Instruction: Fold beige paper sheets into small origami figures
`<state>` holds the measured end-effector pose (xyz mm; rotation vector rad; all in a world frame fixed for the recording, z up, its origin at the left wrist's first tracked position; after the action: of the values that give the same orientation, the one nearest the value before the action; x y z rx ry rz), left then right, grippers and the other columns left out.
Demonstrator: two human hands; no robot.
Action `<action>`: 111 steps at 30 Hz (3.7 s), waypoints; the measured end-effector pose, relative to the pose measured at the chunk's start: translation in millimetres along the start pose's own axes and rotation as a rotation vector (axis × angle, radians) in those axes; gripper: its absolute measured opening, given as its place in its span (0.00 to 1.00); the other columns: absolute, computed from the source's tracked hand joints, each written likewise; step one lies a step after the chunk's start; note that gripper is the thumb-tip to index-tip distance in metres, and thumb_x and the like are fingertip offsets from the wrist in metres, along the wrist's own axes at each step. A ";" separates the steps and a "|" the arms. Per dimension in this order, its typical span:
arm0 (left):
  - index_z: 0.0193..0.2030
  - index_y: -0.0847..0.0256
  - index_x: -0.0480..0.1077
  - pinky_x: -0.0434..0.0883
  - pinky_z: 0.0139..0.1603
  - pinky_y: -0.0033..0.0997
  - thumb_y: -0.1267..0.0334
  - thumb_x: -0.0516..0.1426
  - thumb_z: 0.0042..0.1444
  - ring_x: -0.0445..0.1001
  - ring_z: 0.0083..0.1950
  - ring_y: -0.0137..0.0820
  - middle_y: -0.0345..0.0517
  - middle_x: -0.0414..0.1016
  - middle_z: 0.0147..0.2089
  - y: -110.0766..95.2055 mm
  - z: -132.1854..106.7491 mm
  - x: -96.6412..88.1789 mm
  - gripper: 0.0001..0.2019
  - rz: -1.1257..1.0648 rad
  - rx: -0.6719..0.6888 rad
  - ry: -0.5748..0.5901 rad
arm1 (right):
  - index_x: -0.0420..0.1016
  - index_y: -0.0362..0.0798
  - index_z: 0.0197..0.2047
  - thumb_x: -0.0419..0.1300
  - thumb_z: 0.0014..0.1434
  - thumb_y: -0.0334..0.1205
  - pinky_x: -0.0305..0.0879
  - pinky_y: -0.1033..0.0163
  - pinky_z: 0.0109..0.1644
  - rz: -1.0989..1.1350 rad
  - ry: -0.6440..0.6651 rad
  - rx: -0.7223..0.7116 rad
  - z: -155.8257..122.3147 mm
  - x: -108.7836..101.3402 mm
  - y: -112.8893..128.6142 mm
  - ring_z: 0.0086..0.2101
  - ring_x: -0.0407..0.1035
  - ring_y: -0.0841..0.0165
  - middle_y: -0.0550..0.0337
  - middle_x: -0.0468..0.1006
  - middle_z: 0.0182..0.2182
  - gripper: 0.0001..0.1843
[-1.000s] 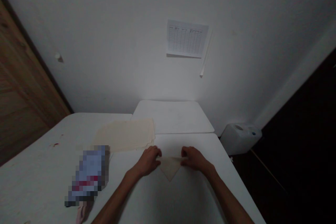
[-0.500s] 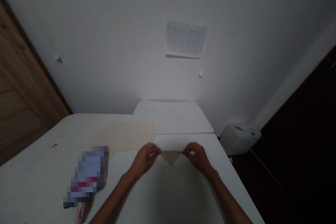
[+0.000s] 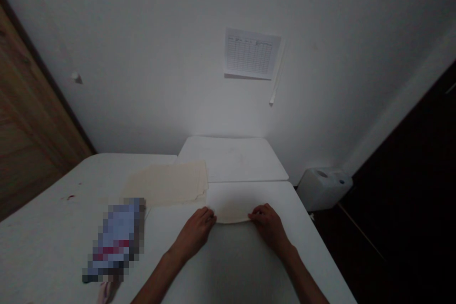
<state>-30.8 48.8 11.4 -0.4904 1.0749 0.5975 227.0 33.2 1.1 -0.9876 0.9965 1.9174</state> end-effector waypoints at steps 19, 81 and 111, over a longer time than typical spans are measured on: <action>0.48 0.64 0.72 0.70 0.55 0.43 0.82 0.49 0.53 0.70 0.52 0.40 0.53 0.74 0.51 -21.3 4.9 37.8 0.19 -0.009 -0.161 0.017 | 0.63 0.41 0.63 0.49 0.64 0.32 0.55 0.57 0.65 -0.051 0.073 -0.065 -11.5 29.2 74.9 0.61 0.56 0.62 0.51 0.65 0.61 0.24; 0.44 0.62 0.69 0.69 0.48 0.44 0.64 0.54 0.59 0.68 0.46 0.40 0.49 0.67 0.42 4.1 -0.5 19.6 0.08 -0.189 -0.446 -0.234 | 0.75 0.49 0.36 0.58 0.61 0.33 0.66 0.60 0.53 0.092 -0.083 0.015 28.0 32.0 78.8 0.45 0.68 0.65 0.56 0.77 0.42 0.05; 0.52 0.62 0.65 0.72 0.46 0.40 0.67 0.53 0.58 0.71 0.43 0.37 0.50 0.70 0.42 7.8 0.3 25.5 0.15 -0.349 -0.393 -0.239 | 0.75 0.48 0.35 0.58 0.60 0.32 0.66 0.58 0.52 0.191 -0.095 0.015 27.3 33.5 76.4 0.45 0.68 0.64 0.55 0.77 0.41 0.05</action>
<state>-27.0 60.1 -12.4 -0.9040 0.6233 0.5404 139.3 33.7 5.4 -0.8088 1.0799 2.0891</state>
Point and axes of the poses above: each hand's wrist, its own z-axis towards the middle knuckle, its own x-axis out of the palm, y = z × x, the point moved 3 cm from there along z, towards the middle knuckle
